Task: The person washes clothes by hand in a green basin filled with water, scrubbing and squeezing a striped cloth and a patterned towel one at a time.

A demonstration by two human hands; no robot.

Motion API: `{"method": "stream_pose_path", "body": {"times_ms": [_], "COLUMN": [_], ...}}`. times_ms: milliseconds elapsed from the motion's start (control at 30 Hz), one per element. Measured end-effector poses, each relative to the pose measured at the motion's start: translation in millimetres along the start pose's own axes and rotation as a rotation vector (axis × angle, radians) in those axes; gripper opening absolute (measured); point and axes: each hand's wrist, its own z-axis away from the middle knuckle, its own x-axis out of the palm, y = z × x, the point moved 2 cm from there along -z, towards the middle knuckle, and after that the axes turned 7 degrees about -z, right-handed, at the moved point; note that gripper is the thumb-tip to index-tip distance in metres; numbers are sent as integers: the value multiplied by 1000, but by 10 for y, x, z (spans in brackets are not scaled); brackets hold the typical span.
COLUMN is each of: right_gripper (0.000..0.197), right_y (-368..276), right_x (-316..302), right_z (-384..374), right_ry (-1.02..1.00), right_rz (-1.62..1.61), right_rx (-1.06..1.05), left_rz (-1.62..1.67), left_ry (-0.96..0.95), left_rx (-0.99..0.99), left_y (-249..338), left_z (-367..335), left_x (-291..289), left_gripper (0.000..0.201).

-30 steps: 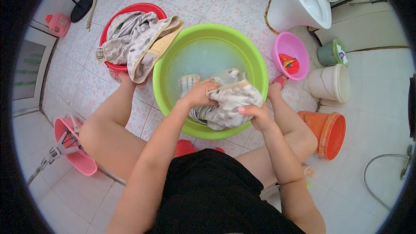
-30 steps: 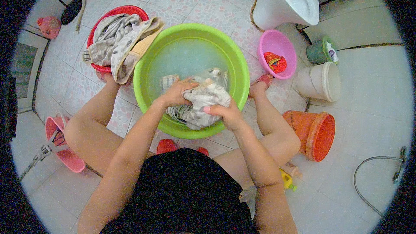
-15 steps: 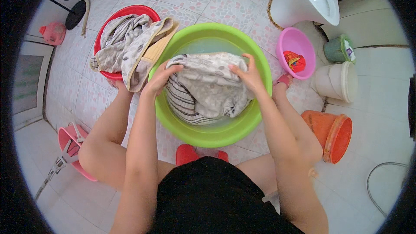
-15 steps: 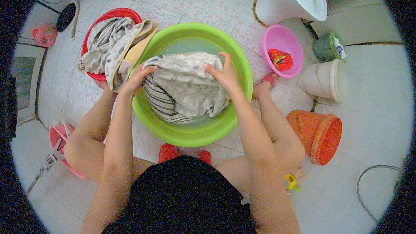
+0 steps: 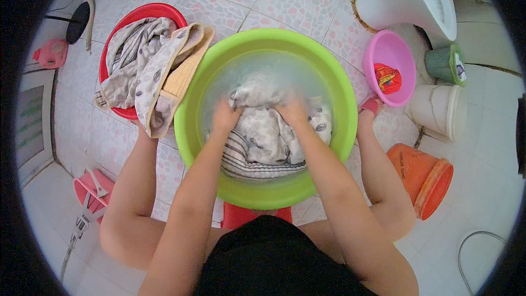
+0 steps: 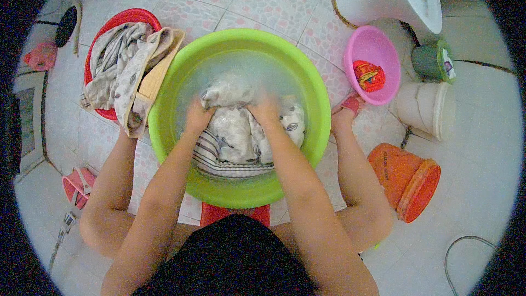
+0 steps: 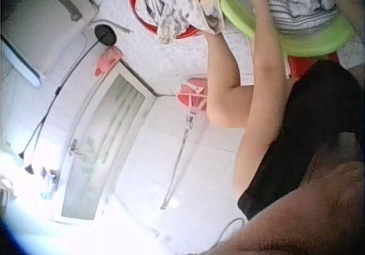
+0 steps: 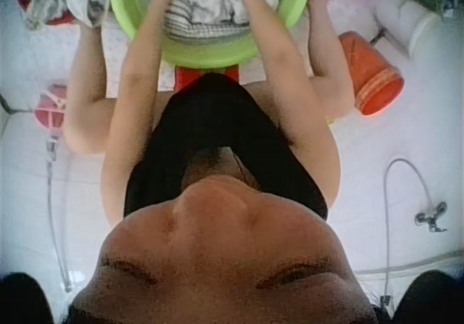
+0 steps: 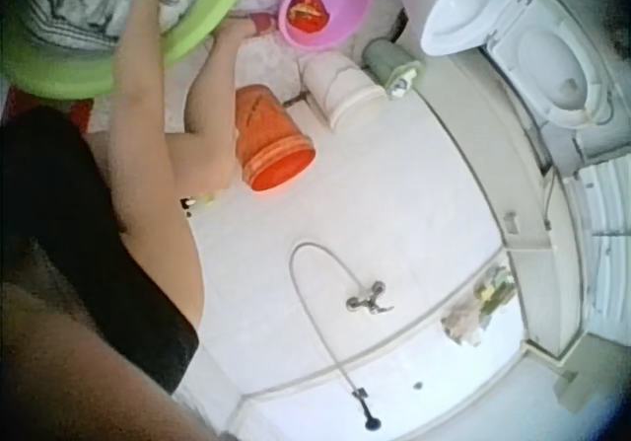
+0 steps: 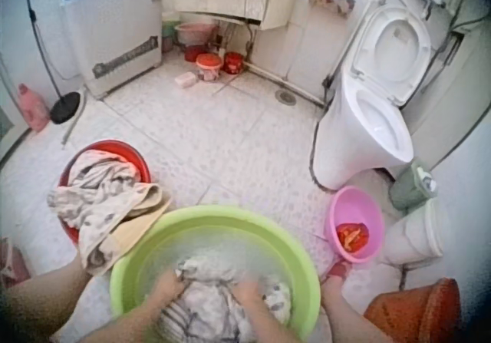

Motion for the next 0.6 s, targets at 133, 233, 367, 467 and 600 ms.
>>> {"method": "stream_pose_path", "body": {"times_ms": [133,233,367,467,600], "right_gripper": [46,34,39,39,46], "right_y": [211,348,-191,-163,-833], "right_x": [212,247,-129,-244,-538], "right_z": [-297,-442,-275,-140,502], "right_ry": [-249,-241,-39,24,21], "right_rz": [50,-49,-657,-866,-786], "right_rx": [98,164,43,-161,-343], "left_rz": [-303,-391,531,1697,1788], "left_ry": [-287,-431,-336,-405,-434], "left_rx": [82,53,-63,-349,-267], "left_y": [-138,-154,-187,566,843], "left_z": [-103,-280,-211,-62,-57], "left_x": [187,246,17,-149,-287], "left_gripper": [46,42,46,44,48]}}
